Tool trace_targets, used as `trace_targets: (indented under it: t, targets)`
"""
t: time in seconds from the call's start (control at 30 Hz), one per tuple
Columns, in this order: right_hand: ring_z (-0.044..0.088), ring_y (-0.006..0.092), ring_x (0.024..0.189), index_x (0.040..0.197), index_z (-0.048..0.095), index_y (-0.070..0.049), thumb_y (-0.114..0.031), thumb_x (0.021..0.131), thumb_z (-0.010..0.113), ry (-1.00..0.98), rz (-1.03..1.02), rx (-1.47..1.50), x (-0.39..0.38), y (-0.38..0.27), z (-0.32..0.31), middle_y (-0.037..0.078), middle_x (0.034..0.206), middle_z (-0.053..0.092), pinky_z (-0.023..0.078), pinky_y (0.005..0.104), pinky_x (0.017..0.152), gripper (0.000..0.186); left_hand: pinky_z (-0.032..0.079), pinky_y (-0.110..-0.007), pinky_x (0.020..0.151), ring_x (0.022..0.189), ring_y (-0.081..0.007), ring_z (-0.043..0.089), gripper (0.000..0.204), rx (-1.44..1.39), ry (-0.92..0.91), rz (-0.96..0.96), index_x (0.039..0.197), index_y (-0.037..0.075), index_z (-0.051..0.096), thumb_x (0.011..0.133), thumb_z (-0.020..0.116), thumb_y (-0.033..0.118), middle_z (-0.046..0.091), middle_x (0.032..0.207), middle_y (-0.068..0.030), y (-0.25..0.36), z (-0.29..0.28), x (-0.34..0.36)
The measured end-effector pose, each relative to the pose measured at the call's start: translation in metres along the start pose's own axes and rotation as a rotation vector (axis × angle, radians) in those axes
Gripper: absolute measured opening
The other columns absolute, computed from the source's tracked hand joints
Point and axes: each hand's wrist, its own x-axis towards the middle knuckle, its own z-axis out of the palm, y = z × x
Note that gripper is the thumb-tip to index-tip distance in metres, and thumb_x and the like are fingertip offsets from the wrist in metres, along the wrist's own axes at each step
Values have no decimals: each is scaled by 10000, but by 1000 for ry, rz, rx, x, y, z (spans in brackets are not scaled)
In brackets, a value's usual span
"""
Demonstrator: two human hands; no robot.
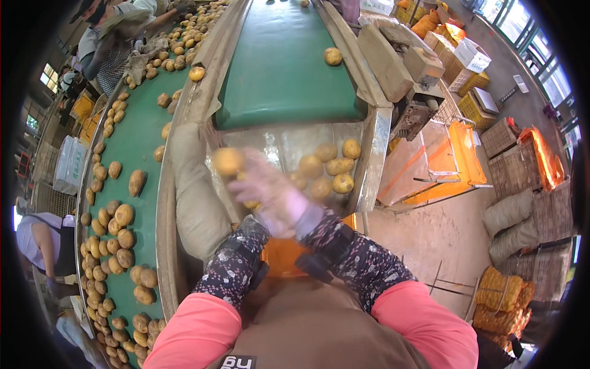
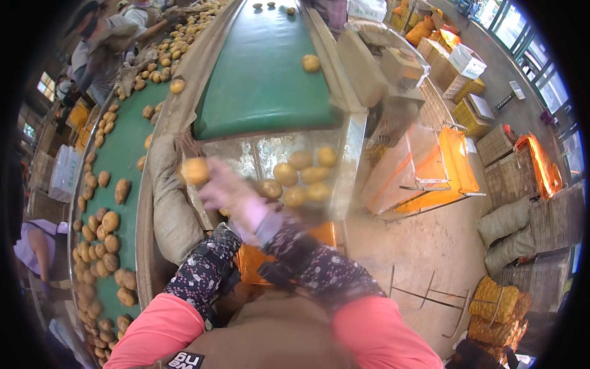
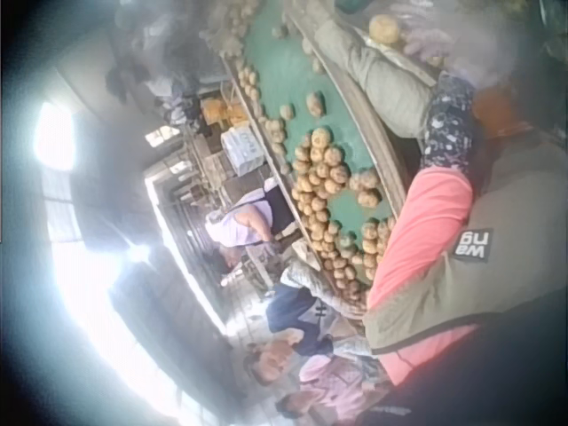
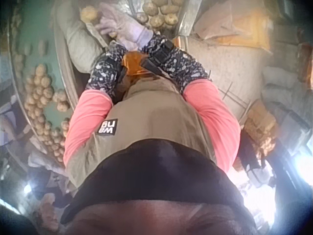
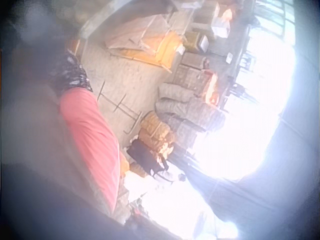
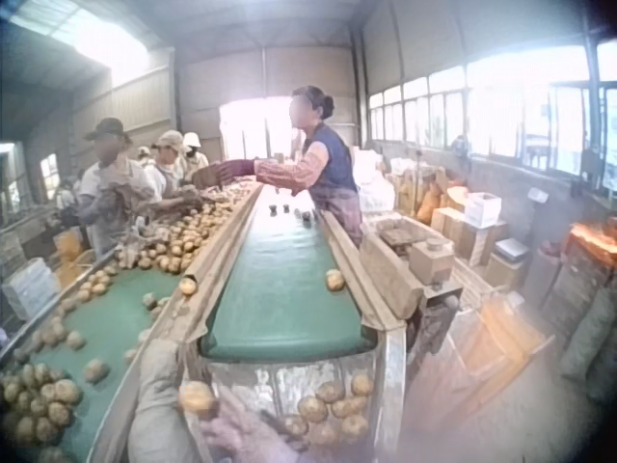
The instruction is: The person picks potatoes from a moving conveyor belt and places them into an orange bin. The person continues this process throughout the clip, handling potatoes one at a time or in small groups.
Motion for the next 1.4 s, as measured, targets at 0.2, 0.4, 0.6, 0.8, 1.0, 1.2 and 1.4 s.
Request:
trace_targets:
  t: [0.2,0.4,0.6,0.8,1.0,1.2,1.4]
  targets:
    - [544,276,1297,1393,551,-42,-207,903,704,76,-181,-764,13,-34,-20,164,1400,567,418,346,1110,538,349,-516,1133,1319,-281,476,478,475,-343,-5,1397,251,528,979,485,479,474,1477,-96,-2,-4,9]
    - [689,224,985,1327,617,-77,-153,862,672,594,166,-1058,10,-91,-124,184,1155,699,555,333,843,474,304,-510,1160,1392,-265,427,570,589,317,482,1458,318,501,912,589,456,440,1544,9,-16,7,4]
    - [644,347,1157,1347,606,-158,-187,781,704,313,493,-1947,39,-78,-138,171,1245,672,527,430,968,576,315,-514,1150,1387,-267,433,573,580,287,468,1453,318,507,902,612,436,429,1559,15,-17,7,6]
    - [658,334,1114,1342,603,-153,-255,824,666,181,572,-2019,50,-93,-131,157,1219,683,536,430,940,532,300,-522,1160,1400,-273,421,597,608,303,473,1476,330,474,904,590,456,403,1580,15,-13,2,4]
    - [638,300,1084,1386,526,-80,-196,912,582,235,115,-449,9,-93,-109,81,1150,645,550,419,888,492,255,-523,1186,1433,-267,384,600,590,289,466,1499,348,441,921,557,462,378,1597,17,-11,1,4]
    - [598,273,1134,1420,447,-55,-92,892,594,41,-48,91,-25,-89,-101,90,1216,575,532,384,903,549,246,-518,1195,1445,-273,374,587,566,231,427,1500,350,435,935,552,455,376,1598,-4,-8,1,4]
    - [589,251,1072,1192,593,-43,-101,853,629,293,-276,-204,-89,-106,-119,126,1220,583,526,342,763,346,253,-509,1195,1442,-280,376,581,601,202,423,1490,323,452,932,559,442,380,1594,-35,-10,3,5]
